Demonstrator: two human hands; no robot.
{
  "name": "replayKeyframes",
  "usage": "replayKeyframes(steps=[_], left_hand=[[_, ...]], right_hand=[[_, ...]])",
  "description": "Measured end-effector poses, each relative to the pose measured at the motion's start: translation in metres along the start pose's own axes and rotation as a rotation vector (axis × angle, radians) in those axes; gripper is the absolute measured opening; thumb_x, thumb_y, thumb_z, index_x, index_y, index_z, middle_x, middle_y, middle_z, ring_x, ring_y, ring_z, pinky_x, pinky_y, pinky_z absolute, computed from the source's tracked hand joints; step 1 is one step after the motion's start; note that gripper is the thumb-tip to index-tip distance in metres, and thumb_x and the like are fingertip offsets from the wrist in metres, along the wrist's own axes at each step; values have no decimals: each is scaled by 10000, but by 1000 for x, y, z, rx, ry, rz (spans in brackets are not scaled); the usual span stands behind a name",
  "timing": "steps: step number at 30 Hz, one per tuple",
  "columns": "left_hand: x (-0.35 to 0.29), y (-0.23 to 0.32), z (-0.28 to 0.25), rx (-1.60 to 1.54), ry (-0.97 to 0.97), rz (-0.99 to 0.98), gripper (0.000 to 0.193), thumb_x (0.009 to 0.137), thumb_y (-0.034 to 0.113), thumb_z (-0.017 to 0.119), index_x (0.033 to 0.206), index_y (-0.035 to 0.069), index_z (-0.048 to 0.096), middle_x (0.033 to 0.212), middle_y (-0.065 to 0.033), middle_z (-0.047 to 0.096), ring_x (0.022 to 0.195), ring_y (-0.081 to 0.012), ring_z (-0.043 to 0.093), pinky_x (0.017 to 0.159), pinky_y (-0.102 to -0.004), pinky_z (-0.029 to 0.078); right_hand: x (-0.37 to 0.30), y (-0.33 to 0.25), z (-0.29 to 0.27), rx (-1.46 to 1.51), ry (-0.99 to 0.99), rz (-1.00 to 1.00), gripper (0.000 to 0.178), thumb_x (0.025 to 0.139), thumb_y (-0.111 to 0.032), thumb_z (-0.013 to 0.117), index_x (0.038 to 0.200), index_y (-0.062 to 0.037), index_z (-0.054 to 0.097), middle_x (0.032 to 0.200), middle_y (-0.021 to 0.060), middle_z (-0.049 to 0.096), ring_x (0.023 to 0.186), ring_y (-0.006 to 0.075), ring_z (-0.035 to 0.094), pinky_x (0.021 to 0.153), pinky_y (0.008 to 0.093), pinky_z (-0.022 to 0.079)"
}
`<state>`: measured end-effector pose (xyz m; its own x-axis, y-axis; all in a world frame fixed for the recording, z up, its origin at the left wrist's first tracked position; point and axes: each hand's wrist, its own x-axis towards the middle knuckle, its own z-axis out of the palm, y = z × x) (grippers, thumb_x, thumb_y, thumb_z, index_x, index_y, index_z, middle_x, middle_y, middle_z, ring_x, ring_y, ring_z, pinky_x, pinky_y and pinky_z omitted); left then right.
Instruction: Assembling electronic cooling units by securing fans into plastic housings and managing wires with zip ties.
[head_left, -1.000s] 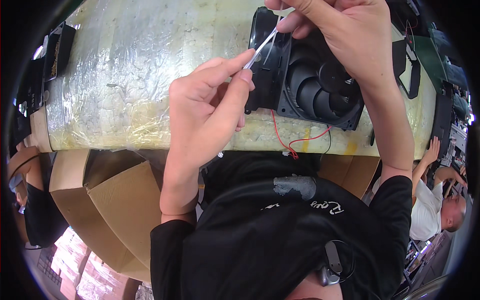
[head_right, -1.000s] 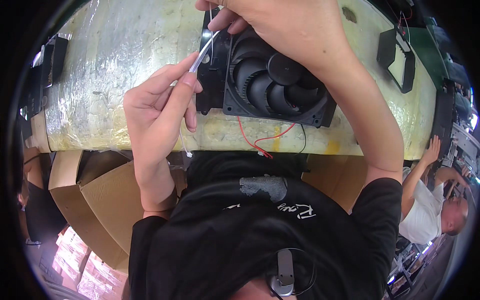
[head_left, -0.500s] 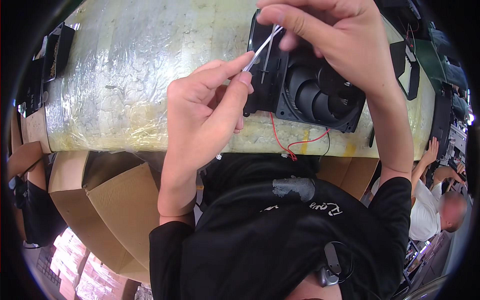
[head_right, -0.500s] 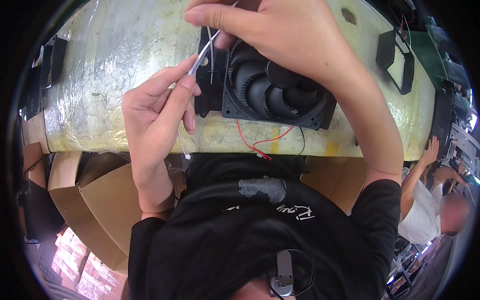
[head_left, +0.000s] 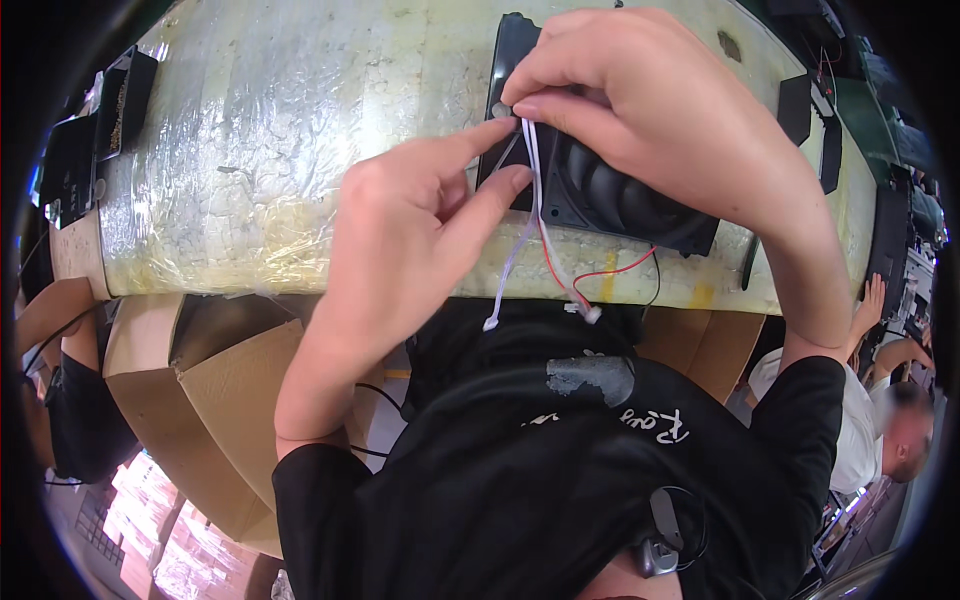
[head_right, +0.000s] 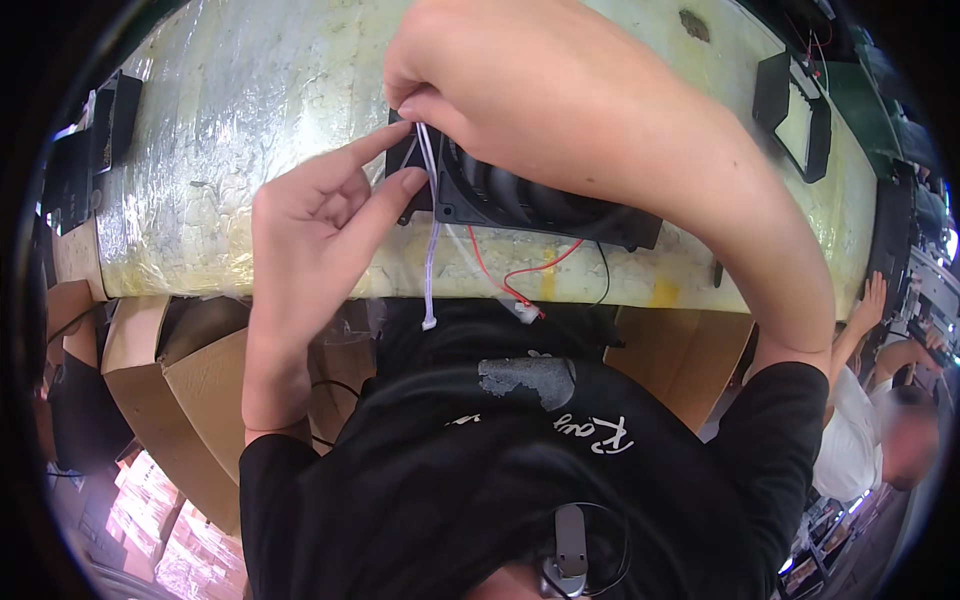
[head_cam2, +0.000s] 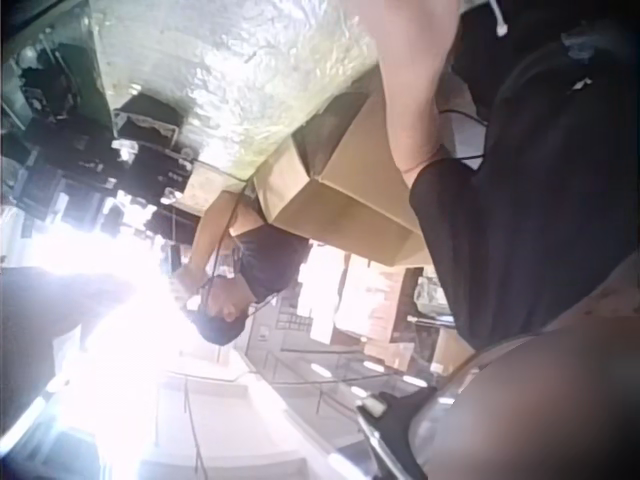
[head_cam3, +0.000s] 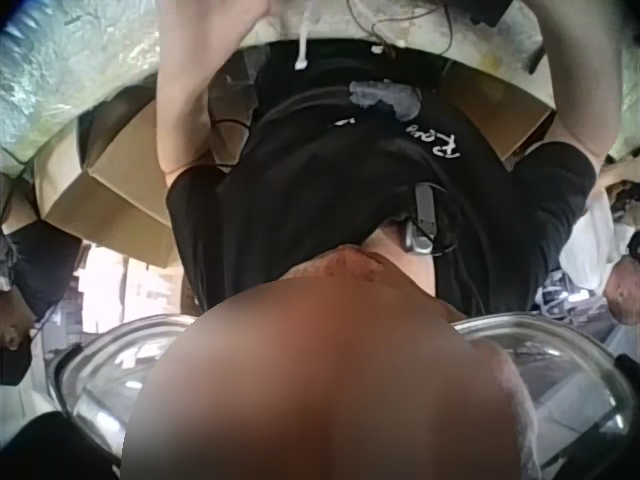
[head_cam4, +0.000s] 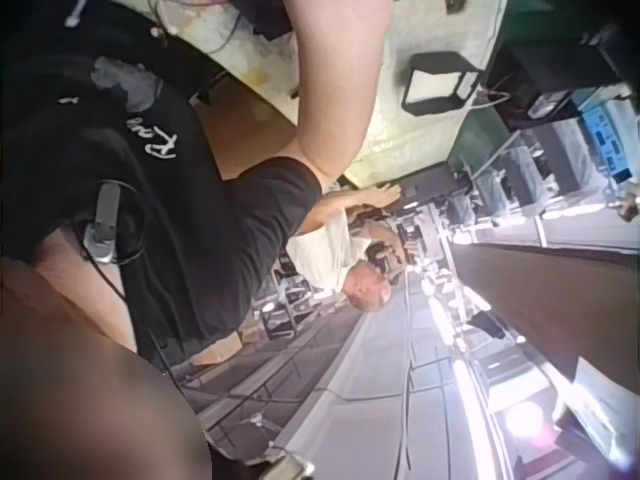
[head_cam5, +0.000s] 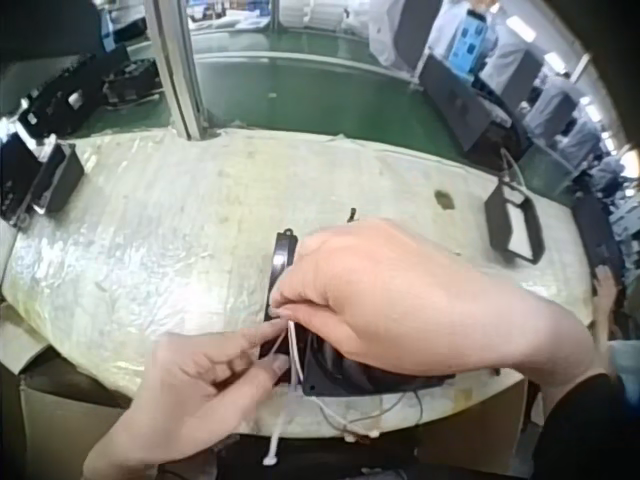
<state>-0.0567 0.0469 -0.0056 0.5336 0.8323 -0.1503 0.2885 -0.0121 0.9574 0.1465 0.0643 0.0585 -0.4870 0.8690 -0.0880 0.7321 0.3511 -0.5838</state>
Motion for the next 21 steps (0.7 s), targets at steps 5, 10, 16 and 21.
replayKeyframes(steps=[5,10,16,21], left_hand=[[3,-3,10,384,120,290,313,850,32,667,1157,-16,630,756,-102,593,561,-186,524,538,-331,402],[-1,-3,-1,226,57,239,332,907,-43,545,1234,-7,508,708,-73,571,506,-68,473,474,-261,358],[1,-3,-3,195,-101,145,299,918,-49,533,1213,-22,494,730,-32,543,521,-26,428,474,-230,334],[-1,-2,-5,136,-75,104,270,891,-16,576,1159,-14,547,718,-76,560,532,-157,497,496,-296,377]], right_hand=[[21,-44,-33,-76,-299,266,192,880,-96,569,791,48,661,805,226,644,809,405,623,739,431,505],[19,-37,-20,-71,-271,196,188,865,-91,579,756,42,656,797,228,651,791,404,634,718,447,505],[-2,7,11,-202,521,-659,165,838,-100,601,797,32,691,752,222,655,744,414,638,684,445,514],[11,-35,-16,-103,-155,178,155,826,-101,605,828,12,711,803,214,675,771,399,648,707,437,520]])
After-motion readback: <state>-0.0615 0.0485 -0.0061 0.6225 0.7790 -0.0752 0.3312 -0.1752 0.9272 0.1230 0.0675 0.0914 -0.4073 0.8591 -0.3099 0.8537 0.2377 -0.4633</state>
